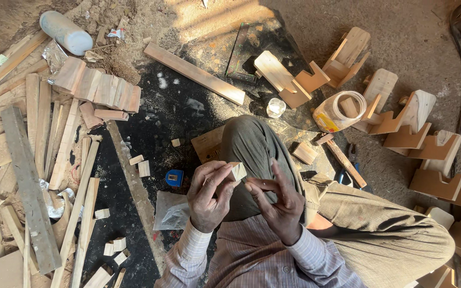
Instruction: The person sits on the floor and assembles small wooden components into chair-like structures. They pick up small blocks, apply glue, and use a hammer to drive nails into the pieces, then place the assembled units on the floor.
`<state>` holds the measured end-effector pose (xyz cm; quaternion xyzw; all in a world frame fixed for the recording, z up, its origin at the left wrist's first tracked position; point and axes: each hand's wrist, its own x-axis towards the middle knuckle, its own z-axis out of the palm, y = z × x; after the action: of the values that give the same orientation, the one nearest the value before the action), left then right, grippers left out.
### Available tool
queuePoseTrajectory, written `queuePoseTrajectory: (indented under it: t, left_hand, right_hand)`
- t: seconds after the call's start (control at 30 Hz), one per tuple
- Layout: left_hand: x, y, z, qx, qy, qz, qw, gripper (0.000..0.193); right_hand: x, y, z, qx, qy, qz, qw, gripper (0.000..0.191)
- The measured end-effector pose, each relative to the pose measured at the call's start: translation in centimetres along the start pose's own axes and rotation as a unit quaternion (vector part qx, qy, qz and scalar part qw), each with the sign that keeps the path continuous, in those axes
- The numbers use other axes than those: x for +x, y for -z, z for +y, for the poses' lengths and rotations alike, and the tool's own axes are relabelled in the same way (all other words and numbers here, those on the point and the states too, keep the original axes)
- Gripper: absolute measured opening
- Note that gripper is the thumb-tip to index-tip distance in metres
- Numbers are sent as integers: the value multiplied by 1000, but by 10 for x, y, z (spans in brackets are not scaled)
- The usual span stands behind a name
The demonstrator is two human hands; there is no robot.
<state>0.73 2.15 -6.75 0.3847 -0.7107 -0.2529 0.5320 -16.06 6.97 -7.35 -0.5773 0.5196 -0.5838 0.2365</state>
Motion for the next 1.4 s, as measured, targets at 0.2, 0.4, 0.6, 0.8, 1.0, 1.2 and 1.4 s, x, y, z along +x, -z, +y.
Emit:
queuePoseTrajectory:
  t: [0.2,0.4,0.6,0.8,1.0,1.2,1.4]
  left_hand:
    - [-6,0,-13,-315,166,-125,926,40]
    - [-12,-7,-16,-460,159,-146,861,51]
    - [-21,-17,-25,-553,212,-89,801,47]
    - [-22,-18,-26,-549,240,-82,796,50]
    - [-21,-17,-24,-516,227,-76,823,49]
    - [-23,-20,-27,-471,241,-54,847,49]
    - [-25,-25,-28,-481,257,-51,837,48]
  right_hand:
    - [2,11,12,160,-47,-59,984,84]
    - [6,13,11,64,40,-44,996,89]
    - [7,20,0,61,69,-69,993,79]
    - [6,27,-2,152,-32,-178,972,66]
    - [11,22,-10,-85,64,-107,988,63]
    - [13,28,-11,-388,112,-124,906,69]
    - [13,36,-4,-386,119,-94,910,55]
